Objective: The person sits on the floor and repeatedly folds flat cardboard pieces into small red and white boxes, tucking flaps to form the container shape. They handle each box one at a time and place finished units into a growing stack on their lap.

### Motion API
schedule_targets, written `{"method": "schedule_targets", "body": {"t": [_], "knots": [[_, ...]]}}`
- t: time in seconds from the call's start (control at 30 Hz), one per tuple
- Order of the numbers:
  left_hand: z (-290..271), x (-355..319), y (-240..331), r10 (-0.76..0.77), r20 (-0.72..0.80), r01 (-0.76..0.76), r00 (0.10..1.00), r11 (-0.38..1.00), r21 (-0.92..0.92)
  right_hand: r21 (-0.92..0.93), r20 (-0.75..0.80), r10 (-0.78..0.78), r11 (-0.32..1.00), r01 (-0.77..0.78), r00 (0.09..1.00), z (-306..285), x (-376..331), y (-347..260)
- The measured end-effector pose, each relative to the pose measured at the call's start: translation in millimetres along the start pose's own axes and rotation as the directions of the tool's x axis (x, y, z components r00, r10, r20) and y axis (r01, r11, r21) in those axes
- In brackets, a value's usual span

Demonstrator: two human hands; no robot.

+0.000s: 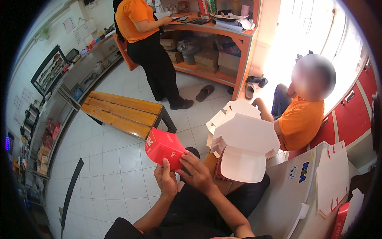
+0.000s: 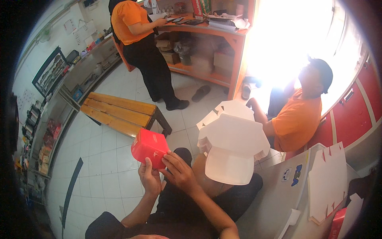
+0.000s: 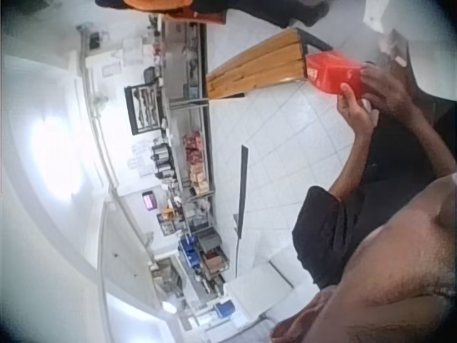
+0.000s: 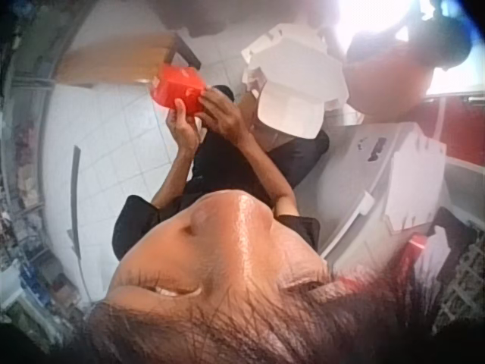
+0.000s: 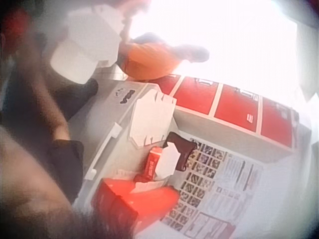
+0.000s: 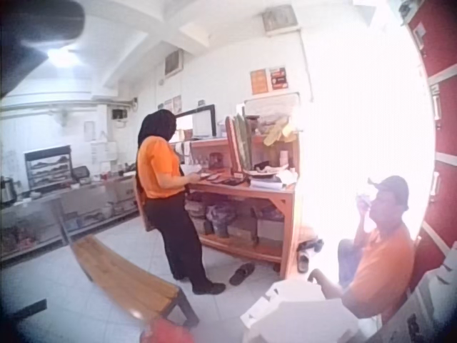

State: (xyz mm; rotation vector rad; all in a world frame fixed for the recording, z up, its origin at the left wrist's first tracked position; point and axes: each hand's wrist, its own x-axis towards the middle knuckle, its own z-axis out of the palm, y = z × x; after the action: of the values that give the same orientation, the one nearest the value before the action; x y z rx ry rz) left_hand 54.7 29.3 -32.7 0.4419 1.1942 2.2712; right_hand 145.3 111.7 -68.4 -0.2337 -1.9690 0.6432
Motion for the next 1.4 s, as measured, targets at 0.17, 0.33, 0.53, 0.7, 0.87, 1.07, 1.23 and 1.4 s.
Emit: {"method": "schedule_targets", "body": {"t": [0.17, 0.33, 0.53, 0.7, 0.87, 1.07, 1.23, 1.4], "knots": [[-20, 11, 0, 0.042, 0.172, -0.087, 0.984, 0.961, 0.262, 0.096, -0.026, 0.062, 0.994, -0.059, 0.998, -6, 18, -2], [-5, 31, 16, 0.11, 0.205, -0.183, 0.973, 0.908, 0.378, 0.15, 0.235, -0.01, 0.988, -0.027, 0.972, -22, 23, 3], [3, -4, -20, 0.144, 0.07, -0.151, 0.987, 0.984, 0.098, 0.092, 0.199, -0.076, 0.994, 0.058, 0.977, -24, 26, 4], [-4, 0, -29, 0.05, 0.261, -0.058, 0.964, 0.998, 0.023, 0.008, 0.027, -0.017, 1.0, 0.017, 0.999, -18, 20, 9], [-18, 8, -22, -0.069, 0.296, 0.059, 0.953, 0.997, 0.043, 0.057, -0.024, 0.068, 0.996, -0.066, 0.997, -21, 32, 5], [-77, 71, 58, 0.086, 0.657, -0.165, 0.749, 0.984, 0.059, 0.283, 0.131, 0.312, 0.898, -0.337, 0.941, -56, 48, -14], [-75, 90, 77, 0.006, 0.587, -0.085, 0.809, 0.991, 0.107, 0.648, 0.355, 0.24, 0.634, -0.423, 0.904, -78, 57, -15], [-76, 48, 4, -0.374, 0.667, 0.244, 0.645, 0.927, 0.285, 0.689, 0.501, 0.076, 0.568, -0.45, 0.862, -74, 63, -17]]}}
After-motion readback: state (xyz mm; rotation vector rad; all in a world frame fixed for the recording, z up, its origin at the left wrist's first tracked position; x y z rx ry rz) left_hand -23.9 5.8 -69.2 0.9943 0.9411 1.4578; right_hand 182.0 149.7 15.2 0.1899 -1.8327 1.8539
